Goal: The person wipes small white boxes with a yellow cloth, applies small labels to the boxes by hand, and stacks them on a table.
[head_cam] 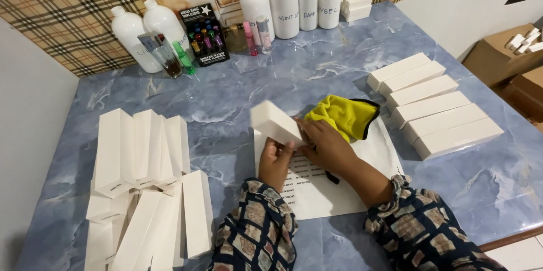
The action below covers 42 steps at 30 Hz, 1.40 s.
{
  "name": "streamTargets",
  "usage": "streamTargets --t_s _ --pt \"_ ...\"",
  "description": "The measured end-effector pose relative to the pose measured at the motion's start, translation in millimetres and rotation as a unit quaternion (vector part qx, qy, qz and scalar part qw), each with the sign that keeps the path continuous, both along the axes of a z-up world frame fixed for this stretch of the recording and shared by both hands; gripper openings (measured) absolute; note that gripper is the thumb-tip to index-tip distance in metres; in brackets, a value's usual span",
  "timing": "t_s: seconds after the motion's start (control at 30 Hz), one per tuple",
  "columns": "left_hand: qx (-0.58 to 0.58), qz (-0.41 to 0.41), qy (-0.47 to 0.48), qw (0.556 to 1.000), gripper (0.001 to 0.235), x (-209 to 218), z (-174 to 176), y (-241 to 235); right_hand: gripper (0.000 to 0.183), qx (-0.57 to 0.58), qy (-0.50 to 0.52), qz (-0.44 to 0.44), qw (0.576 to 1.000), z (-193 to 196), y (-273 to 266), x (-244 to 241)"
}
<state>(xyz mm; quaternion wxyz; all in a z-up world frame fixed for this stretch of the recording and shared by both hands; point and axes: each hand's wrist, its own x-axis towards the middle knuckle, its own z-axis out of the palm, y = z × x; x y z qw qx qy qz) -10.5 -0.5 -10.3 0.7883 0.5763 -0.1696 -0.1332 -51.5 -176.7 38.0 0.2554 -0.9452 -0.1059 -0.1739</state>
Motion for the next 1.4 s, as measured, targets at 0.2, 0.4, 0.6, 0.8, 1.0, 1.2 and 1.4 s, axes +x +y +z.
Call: streamTargets --t_s 0.2,0.4,0.6,0.8,1.0,1.2,1.4 --pt "0.042 0.054 -0.170 0.983 0.065 -1 -25 -13 0.067 0.039 -0.011 -0.019 0.999 -17 -8 6" --pt "0.063 0.075 -0.179 0.979 0.067 -21 45 0 0.067 0.077 0.021 -0.031 0.996 9 3 -2" --pt "0.089 0.101 -0.203 0.970 0.060 -3 29 -1 0.098 0.112 0.040 -0.046 0.992 8 4 -3" --pt "0.142 0.105 -0.201 0.964 0.070 -4 66 4 0.107 0.132 0.080 -0.031 0.988 26 14 4" --pt "0.107 0.062 -0.262 0.957 0.062 17 97 -7 0.070 0.159 0.035 -0.016 0.987 36 -1 38" --pt "0.274 0.079 -0.318 0.904 0.057 79 51 -27 0.052 0.175 0.089 -0.096 0.976 36 -12 74" --pt "0.475 0.082 -0.407 0.776 0.057 146 -49 -36 0.057 0.003 0.135 -0.154 0.979 4 -18 95"
